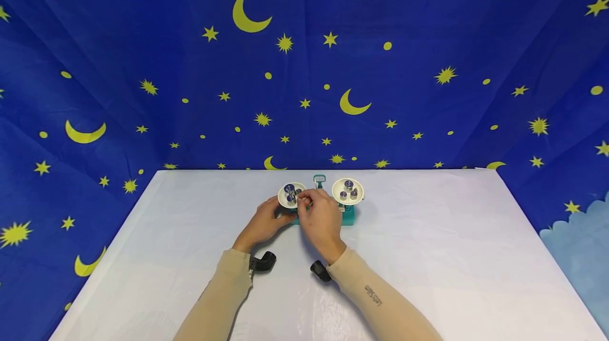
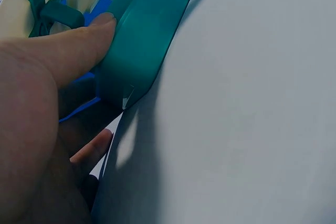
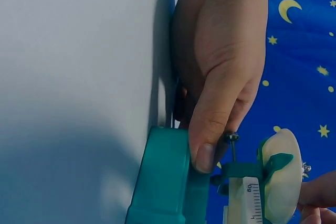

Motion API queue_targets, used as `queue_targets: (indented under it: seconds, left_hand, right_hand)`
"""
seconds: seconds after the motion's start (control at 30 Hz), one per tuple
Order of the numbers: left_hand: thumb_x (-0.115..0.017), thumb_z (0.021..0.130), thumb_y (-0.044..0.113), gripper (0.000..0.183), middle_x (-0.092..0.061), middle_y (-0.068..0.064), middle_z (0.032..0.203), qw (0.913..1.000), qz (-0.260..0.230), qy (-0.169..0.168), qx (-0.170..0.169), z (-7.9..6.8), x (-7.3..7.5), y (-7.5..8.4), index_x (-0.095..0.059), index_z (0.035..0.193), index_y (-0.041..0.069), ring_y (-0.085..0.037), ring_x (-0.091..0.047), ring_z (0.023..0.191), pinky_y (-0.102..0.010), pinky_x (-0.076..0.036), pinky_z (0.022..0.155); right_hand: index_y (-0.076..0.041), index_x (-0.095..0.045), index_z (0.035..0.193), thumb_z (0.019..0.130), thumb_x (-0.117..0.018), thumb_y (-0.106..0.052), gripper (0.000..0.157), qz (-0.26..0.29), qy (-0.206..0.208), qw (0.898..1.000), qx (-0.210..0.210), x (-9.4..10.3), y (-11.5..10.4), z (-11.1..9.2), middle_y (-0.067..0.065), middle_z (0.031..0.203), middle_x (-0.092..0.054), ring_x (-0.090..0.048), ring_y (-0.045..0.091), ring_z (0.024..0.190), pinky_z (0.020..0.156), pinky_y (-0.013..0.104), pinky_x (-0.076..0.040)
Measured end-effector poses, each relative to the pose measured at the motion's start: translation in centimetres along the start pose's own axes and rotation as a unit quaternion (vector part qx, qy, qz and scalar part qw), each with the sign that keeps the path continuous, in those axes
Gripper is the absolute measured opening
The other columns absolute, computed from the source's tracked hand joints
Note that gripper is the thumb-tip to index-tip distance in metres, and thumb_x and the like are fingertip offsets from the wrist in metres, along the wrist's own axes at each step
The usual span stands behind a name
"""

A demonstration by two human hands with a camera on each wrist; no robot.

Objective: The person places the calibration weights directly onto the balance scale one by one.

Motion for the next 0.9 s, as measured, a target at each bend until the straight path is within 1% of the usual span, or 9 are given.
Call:
queue_targets:
  seconds: [0.13, 0.47, 0.7, 0.9]
  left_hand:
    - [-0.074, 0.091, 0.030, 0.059, -0.057, -0.013, 0.144, 1.0000, -0.003, 0.000, 0.003, 0.01, 0.02, 0.04, -0.055, 0.141, 0.004, -0.030, -0.047, 0.138, -0.053, -0.024, 0.118]
    - [-0.074, 0.092, 0.029, 0.056, -0.057, -0.012, 0.143, 1.0000, 0.001, 0.002, -0.006, 0.27, -0.12, 0.29, -0.057, 0.140, 0.006, -0.030, -0.047, 0.138, -0.053, -0.024, 0.118]
    - [-0.075, 0.090, 0.029, 0.056, -0.058, -0.012, 0.142, 1.0000, -0.006, 0.003, 0.001, 0.25, 0.12, 0.03, -0.058, 0.139, 0.007, -0.030, -0.047, 0.138, -0.054, -0.023, 0.119]
    - [-0.075, 0.091, 0.029, 0.056, -0.058, -0.012, 0.142, 1.0000, -0.004, 0.001, -0.004, 0.38, 0.23, 0.05, -0.058, 0.139, 0.006, -0.029, -0.048, 0.137, -0.053, -0.024, 0.118]
  right_hand:
    - [-0.005, -0.075, 0.086, 0.082, -0.075, -0.007, 0.004, -0.009, 0.003, 1.000, 0.002, -0.04, -0.15, 0.04, 0.002, 0.073, -0.065, -0.057, 0.014, 0.059, 0.052, 0.029, -0.046]
    - [-0.006, -0.077, 0.086, 0.082, -0.076, -0.009, 0.006, -0.029, 0.002, 1.000, -0.004, 0.03, 0.01, 0.22, 0.004, 0.074, -0.068, -0.058, 0.015, 0.059, 0.051, 0.032, -0.047]
    - [-0.007, -0.078, 0.088, 0.084, -0.076, -0.012, 0.007, -0.032, -0.021, 0.999, -0.028, -0.29, 0.09, 0.36, 0.000, 0.072, -0.066, -0.057, 0.014, 0.060, 0.052, 0.031, -0.046]
    - [-0.007, -0.078, 0.091, 0.084, -0.077, -0.014, 0.010, -0.028, -0.019, 0.999, -0.027, -0.10, 0.10, 0.37, -0.002, 0.070, -0.065, -0.057, 0.012, 0.059, 0.052, 0.032, -0.046]
Point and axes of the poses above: each hand's wrist, its own z-axis towards the middle knuckle, its own x-axis out of the back of the hand, y = z × x, the point moved 6 cm from there along z, towards the middle knuckle
